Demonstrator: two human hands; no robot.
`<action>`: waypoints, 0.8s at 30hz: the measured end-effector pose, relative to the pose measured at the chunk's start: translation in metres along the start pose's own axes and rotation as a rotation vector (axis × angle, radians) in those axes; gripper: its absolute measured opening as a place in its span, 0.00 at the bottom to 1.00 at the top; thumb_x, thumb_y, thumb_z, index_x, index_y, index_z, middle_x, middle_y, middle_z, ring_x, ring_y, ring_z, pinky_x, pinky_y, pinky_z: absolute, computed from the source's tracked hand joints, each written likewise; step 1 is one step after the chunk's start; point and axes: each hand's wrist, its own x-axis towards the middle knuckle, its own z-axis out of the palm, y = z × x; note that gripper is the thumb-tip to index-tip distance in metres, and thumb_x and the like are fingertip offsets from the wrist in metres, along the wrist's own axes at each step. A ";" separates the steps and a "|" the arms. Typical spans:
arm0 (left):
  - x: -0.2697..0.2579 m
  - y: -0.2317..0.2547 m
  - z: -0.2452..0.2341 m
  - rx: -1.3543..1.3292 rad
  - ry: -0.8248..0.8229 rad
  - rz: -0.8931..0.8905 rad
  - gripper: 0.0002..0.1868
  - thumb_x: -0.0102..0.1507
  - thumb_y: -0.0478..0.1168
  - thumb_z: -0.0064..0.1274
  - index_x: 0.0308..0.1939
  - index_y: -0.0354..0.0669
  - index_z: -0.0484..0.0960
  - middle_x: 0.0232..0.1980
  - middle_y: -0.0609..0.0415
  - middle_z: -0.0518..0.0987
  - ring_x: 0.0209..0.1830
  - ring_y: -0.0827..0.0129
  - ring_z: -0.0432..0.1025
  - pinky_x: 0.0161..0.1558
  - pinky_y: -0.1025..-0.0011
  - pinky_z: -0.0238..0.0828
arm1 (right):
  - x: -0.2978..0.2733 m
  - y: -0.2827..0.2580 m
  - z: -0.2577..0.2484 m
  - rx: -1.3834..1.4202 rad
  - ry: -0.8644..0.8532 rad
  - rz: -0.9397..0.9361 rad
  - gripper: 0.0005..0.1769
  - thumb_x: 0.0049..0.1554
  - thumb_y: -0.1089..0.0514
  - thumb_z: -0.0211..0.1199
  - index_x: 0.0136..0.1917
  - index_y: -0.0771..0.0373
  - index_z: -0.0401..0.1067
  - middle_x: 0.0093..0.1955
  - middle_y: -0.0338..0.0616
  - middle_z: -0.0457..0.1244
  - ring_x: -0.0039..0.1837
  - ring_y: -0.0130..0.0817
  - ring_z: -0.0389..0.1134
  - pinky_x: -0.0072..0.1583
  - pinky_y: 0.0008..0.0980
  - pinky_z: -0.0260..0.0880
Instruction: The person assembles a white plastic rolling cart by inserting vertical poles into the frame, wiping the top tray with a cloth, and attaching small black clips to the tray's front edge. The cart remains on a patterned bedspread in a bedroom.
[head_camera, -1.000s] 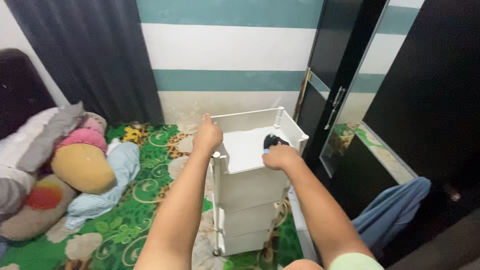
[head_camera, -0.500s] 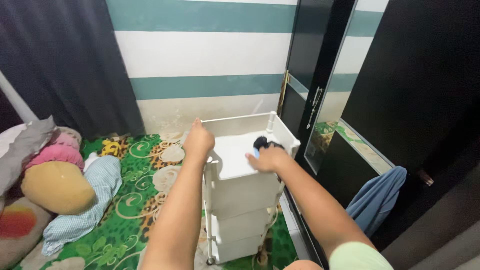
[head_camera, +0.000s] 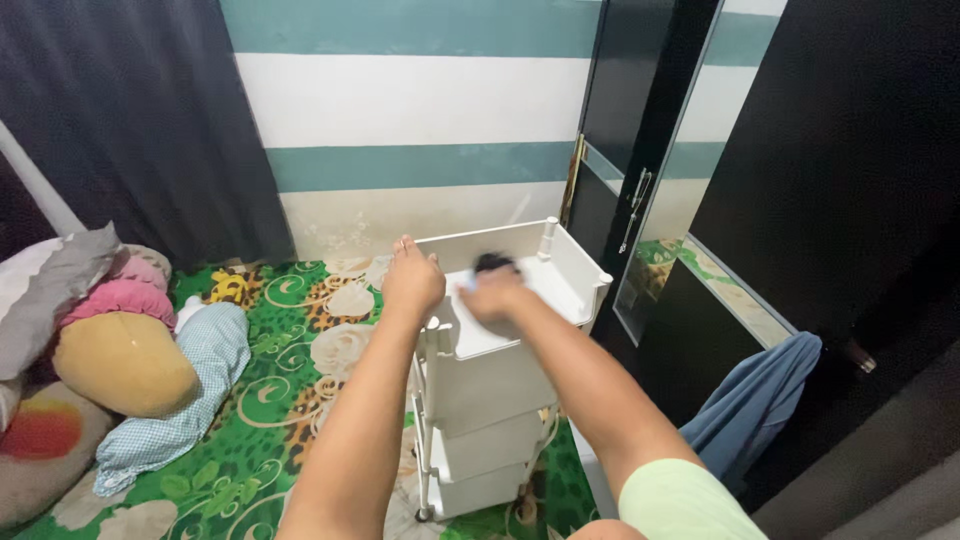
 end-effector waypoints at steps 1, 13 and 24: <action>-0.004 0.000 -0.002 -0.007 0.012 0.017 0.37 0.69 0.48 0.41 0.74 0.25 0.54 0.77 0.30 0.57 0.73 0.40 0.60 0.68 0.52 0.59 | 0.005 -0.016 0.010 -0.011 0.004 -0.250 0.37 0.63 0.35 0.45 0.68 0.68 0.71 0.73 0.64 0.61 0.75 0.59 0.61 0.74 0.48 0.59; -0.003 -0.007 0.000 -0.082 0.022 0.020 0.37 0.68 0.48 0.41 0.74 0.24 0.53 0.76 0.29 0.57 0.73 0.38 0.59 0.69 0.53 0.58 | 0.013 0.067 -0.005 -0.221 0.052 -0.038 0.27 0.62 0.53 0.49 0.70 0.68 0.64 0.75 0.58 0.53 0.76 0.56 0.53 0.74 0.48 0.53; -0.006 -0.007 -0.010 -0.068 0.008 0.038 0.37 0.68 0.47 0.40 0.74 0.24 0.53 0.77 0.29 0.55 0.74 0.37 0.56 0.70 0.52 0.55 | 0.027 0.071 0.002 0.142 0.161 -0.186 0.32 0.62 0.48 0.48 0.75 0.63 0.57 0.75 0.57 0.53 0.77 0.53 0.52 0.75 0.44 0.50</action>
